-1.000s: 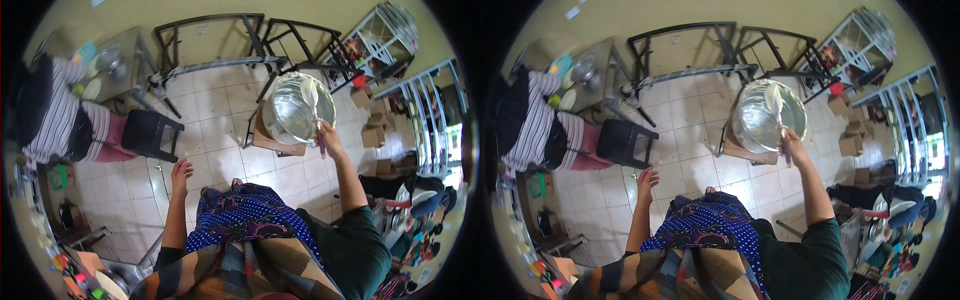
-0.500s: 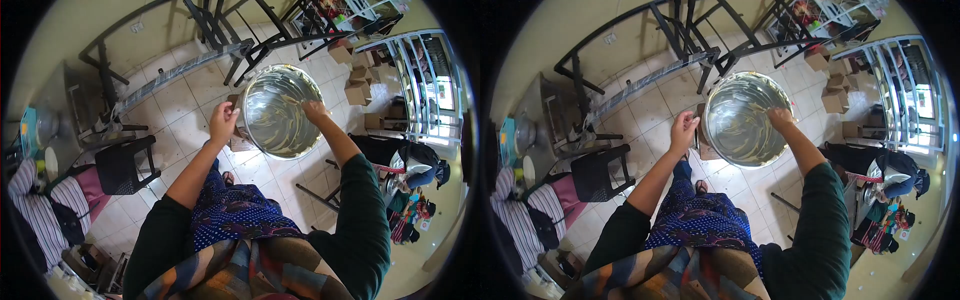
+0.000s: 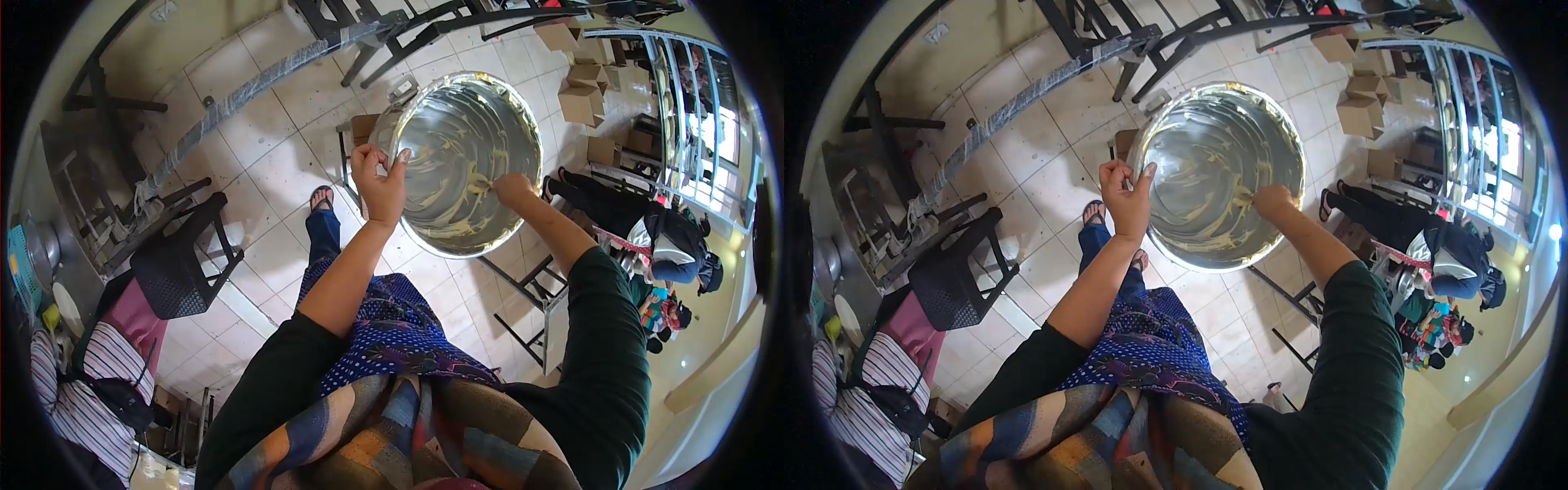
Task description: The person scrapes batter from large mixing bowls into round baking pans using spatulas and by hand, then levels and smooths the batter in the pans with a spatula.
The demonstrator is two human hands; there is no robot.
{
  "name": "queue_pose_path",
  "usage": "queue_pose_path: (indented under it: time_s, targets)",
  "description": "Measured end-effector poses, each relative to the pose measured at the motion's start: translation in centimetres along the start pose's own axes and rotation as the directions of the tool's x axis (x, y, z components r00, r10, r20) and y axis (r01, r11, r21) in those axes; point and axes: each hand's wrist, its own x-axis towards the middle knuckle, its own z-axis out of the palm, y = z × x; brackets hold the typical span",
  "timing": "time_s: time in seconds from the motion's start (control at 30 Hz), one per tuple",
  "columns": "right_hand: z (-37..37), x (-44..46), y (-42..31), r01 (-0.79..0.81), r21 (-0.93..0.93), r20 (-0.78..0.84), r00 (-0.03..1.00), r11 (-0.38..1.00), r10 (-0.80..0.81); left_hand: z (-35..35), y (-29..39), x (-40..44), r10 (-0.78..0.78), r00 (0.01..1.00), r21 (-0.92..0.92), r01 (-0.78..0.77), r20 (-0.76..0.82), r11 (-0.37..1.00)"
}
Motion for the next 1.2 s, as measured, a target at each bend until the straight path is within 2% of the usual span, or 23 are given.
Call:
queue_pose_path:
  time_s: [0.03, 0.17, 0.23, 0.27, 0.33, 0.37, 0.43, 0.47, 0.53, 0.57, 0.63, 0.67, 0.73, 0.77, 0.83, 0.87, 0.93, 0.97, 1.0, 1.07, 1.1, 1.2]
  targets:
    - [0.3, -0.6, -0.6, 0.044, 0.015, 0.033, 0.998, 0.999, -0.044, 0.1, 0.2, 0.0, -0.055, 0.998, -0.057, 0.055, 0.003, 0.997]
    - [-0.1, -2.2, -2.6, 0.046, 0.094, 0.097, 0.994, 0.995, -0.055, 0.3, 0.1, 0.1, -0.147, 0.989, -0.144, 0.146, 0.007, 0.979]
    - [-0.9, -3.4, -3.2, 0.105, 0.226, 0.091, 0.988, 0.969, -0.128, 0.2, -1.1, 0.2, 0.032, 0.999, -0.013, -0.032, 0.020, 0.999]
    - [-1.2, -3.8, -3.4, 0.106, 0.228, 0.093, 0.987, 0.968, -0.130, 0.3, -1.2, 0.3, 0.030, 0.999, -0.011, -0.030, 0.021, 0.999]
    - [-1.4, -4.4, -3.9, 0.190, 0.357, 0.077, 0.970, 0.915, -0.232, 0.4, -1.3, 0.3, 0.067, 0.998, 0.018, -0.067, 0.001, 0.998]
    - [-0.7, -4.3, -3.9, 0.191, 0.358, 0.076, 0.970, 0.914, -0.232, 0.4, -1.0, 0.3, 0.068, 0.998, 0.019, -0.068, 0.002, 0.998]
    - [0.7, -3.9, -4.0, 0.274, 0.512, -0.037, 0.954, 0.814, -0.297, 0.4, -0.4, 0.4, -0.054, 0.998, -0.027, 0.054, -0.009, 0.998]
    - [0.4, -4.0, -4.0, 0.274, 0.513, -0.039, 0.954, 0.814, -0.296, 0.4, -0.5, 0.5, -0.053, 0.999, -0.027, 0.052, -0.007, 0.998]
    - [-0.2, -4.2, -3.8, 0.117, 0.812, 0.099, 0.938, 0.572, -0.334, 0.3, -0.8, 0.5, -0.030, 0.999, 0.018, 0.029, 0.013, 0.999]
    - [-1.0, -4.5, -3.4, 0.117, 0.813, 0.098, 0.939, 0.571, -0.331, 0.2, -0.7, 0.6, -0.028, 1.000, 0.016, 0.027, 0.015, 0.999]
    - [-2.8, -4.2, -2.3, -0.236, 0.911, 0.339, 0.894, 0.337, -0.291, 0.0, -0.7, 1.0, -0.018, 0.997, 0.063, 0.013, 0.073, 0.998]
    - [-2.7, -3.4, -1.6, -0.234, 0.912, 0.337, 0.895, 0.337, -0.293, 0.0, -0.8, 1.1, -0.017, 0.997, 0.065, 0.012, 0.072, 0.998]
    - [-2.4, -1.0, 0.3, -0.032, 0.989, 0.072, 0.958, 0.146, -0.277, 0.0, -1.2, 1.4, -0.007, 0.993, 0.036, 0.003, 0.114, 0.999]
    - [-3.1, -0.4, 1.2, -0.031, 0.990, 0.069, 0.957, 0.139, -0.280, 0.0, -1.1, 1.6, -0.005, 0.993, 0.042, 0.001, 0.118, 0.999]
    - [-5.4, 0.0, 3.0, 0.063, 0.964, -0.006, 0.976, 0.260, -0.217, -0.2, -0.3, 2.1, 0.057, 0.982, 0.069, -0.070, 0.177, 0.995]
    - [-5.0, 0.5, 3.5, 0.061, 0.966, -0.005, 0.976, 0.253, -0.217, -0.3, -0.4, 2.3, 0.055, 0.981, 0.072, -0.070, 0.184, 0.995]
    - [-3.8, 1.0, 4.6, 0.229, 0.898, -0.187, 0.971, 0.376, -0.146, 0.0, -0.4, 2.8, 0.222, 0.941, 0.069, -0.247, 0.257, 0.967]
    - [-1.8, 1.2, 4.6, 0.340, 0.871, -0.344, 0.938, 0.354, -0.054, 0.2, 0.3, 2.6, 0.218, 0.938, 0.068, -0.245, 0.269, 0.967]
    - [-2.1, 0.1, 4.5, 0.333, 0.877, -0.338, 0.940, 0.346, -0.046, 0.6, 1.7, 2.2, 0.196, 0.929, 0.035, -0.217, 0.314, 0.975]
    - [-2.0, -3.3, 3.8, 0.126, 0.703, -0.223, 0.974, 0.700, 0.049, 1.9, 3.2, 0.5, 0.200, 0.913, -0.031, -0.203, 0.355, 0.979]
    - [-0.8, -4.8, 3.1, 0.132, 0.653, -0.297, 0.951, 0.746, 0.091, 2.2, 3.8, -0.4, 0.220, 0.893, -0.001, -0.239, 0.391, 0.971]
    - [4.0, -7.0, 1.0, 0.023, 0.611, -0.213, 0.968, 0.791, 0.136, 2.8, 5.1, -2.3, 0.270, 0.835, 0.029, -0.322, 0.480, 0.946]
